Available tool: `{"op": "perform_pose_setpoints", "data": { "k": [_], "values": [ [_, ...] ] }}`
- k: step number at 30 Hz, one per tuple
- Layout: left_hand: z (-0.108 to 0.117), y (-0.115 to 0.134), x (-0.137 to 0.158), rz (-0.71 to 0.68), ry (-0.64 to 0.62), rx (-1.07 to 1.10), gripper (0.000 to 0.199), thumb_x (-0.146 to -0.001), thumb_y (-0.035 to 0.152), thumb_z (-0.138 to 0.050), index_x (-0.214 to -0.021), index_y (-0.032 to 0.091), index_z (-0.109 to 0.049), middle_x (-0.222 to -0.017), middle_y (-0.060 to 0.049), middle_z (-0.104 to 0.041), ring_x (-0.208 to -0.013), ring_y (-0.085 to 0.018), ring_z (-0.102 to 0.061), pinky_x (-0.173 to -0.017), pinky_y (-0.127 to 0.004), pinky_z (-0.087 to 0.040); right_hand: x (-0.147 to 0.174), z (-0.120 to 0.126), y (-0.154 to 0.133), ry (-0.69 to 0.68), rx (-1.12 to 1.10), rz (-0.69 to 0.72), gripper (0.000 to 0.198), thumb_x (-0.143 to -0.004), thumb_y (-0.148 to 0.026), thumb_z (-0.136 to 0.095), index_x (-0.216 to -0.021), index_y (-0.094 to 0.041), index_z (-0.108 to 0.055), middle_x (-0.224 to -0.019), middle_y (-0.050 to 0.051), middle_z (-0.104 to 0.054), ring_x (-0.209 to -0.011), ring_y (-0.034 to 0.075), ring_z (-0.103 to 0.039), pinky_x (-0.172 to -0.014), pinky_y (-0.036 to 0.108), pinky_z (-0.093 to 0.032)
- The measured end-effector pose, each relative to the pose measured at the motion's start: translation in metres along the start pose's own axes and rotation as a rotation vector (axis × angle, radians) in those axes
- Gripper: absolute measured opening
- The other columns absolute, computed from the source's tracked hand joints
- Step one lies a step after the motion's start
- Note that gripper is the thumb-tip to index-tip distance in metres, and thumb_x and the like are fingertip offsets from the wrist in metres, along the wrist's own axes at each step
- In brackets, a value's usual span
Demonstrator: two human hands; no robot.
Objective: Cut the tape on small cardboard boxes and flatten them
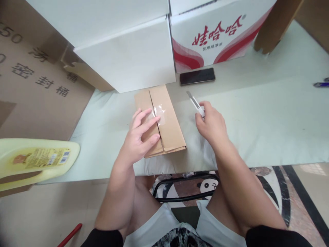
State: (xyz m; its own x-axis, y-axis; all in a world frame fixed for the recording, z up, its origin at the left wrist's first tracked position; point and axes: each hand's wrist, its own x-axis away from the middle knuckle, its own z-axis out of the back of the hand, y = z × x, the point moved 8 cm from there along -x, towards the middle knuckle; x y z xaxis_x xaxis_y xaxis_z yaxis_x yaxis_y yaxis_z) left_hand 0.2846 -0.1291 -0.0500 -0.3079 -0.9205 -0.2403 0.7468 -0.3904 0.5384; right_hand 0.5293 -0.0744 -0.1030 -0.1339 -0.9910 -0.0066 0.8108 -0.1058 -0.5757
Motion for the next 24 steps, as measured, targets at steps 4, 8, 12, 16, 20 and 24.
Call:
{"op": "perform_pose_setpoints", "data": {
  "k": [4, 8, 12, 16, 20, 24],
  "values": [
    [0.001, 0.004, 0.0, -0.046, 0.0, -0.012, 0.052, -0.1, 0.057, -0.051, -0.143, 0.03, -0.062, -0.161, -0.009, -0.045, -0.156, -0.035, -0.031, -0.127, -0.065, -0.025, 0.003, 0.013, -0.003, 0.073, -0.187, -0.024, 0.037, -0.089, -0.032, -0.055, -0.126, -0.026, -0.059, -0.07, -0.001, -0.061, -0.059, 0.019, -0.051, -0.066, 0.034, -0.044],
    [-0.001, 0.009, 0.002, -0.028, -0.025, -0.035, 0.054, -0.097, 0.057, -0.055, -0.144, 0.031, -0.061, -0.162, -0.009, -0.044, -0.157, -0.038, -0.028, -0.125, -0.068, -0.026, 0.01, 0.025, -0.011, 0.14, -0.476, 0.063, 0.02, -0.09, -0.033, -0.057, -0.109, -0.027, -0.061, -0.076, -0.001, -0.063, -0.054, 0.014, -0.048, -0.059, 0.031, -0.042],
    [-0.003, 0.02, 0.005, -0.003, -0.032, -0.052, 0.061, -0.093, 0.058, -0.06, -0.145, 0.026, -0.061, -0.162, -0.012, -0.043, -0.157, -0.041, -0.027, -0.125, -0.068, -0.026, 0.025, 0.043, -0.029, 0.175, -0.862, 0.288, 0.04, -0.09, -0.05, -0.059, -0.123, -0.03, -0.059, -0.095, 0.004, -0.067, -0.063, 0.016, -0.057, -0.059, 0.034, -0.046],
    [-0.008, 0.03, 0.008, 0.037, -0.03, -0.097, 0.062, -0.09, 0.056, -0.065, -0.143, 0.025, -0.062, -0.162, -0.014, -0.042, -0.155, -0.042, -0.028, -0.125, -0.067, -0.028, 0.041, 0.061, -0.048, 0.244, -0.906, 0.436, 0.058, -0.078, -0.067, -0.07, -0.125, -0.034, -0.057, -0.09, 0.005, -0.064, -0.069, 0.022, -0.06, -0.057, 0.037, -0.047],
    [-0.01, 0.037, 0.009, 0.036, 0.006, -0.11, 0.058, -0.091, 0.052, -0.064, -0.143, 0.026, -0.062, -0.16, -0.013, -0.045, -0.155, -0.04, -0.03, -0.125, -0.065, -0.028, 0.063, 0.074, -0.052, 0.442, -0.91, 0.351, 0.028, -0.089, -0.057, -0.066, -0.099, -0.032, -0.059, -0.067, -0.001, -0.053, -0.055, 0.018, -0.054, -0.052, 0.035, -0.043],
    [-0.013, 0.043, 0.009, 0.023, 0.001, -0.098, 0.055, -0.094, 0.048, -0.061, -0.145, 0.025, -0.059, -0.161, -0.013, -0.045, -0.155, -0.038, -0.029, -0.126, -0.063, -0.029, 0.079, 0.057, -0.071, 0.21, -0.943, 0.358, 0.018, -0.098, -0.04, -0.061, -0.113, -0.031, -0.062, -0.073, -0.001, -0.062, -0.054, 0.015, -0.059, -0.046, 0.03, -0.046]
  ]
}}
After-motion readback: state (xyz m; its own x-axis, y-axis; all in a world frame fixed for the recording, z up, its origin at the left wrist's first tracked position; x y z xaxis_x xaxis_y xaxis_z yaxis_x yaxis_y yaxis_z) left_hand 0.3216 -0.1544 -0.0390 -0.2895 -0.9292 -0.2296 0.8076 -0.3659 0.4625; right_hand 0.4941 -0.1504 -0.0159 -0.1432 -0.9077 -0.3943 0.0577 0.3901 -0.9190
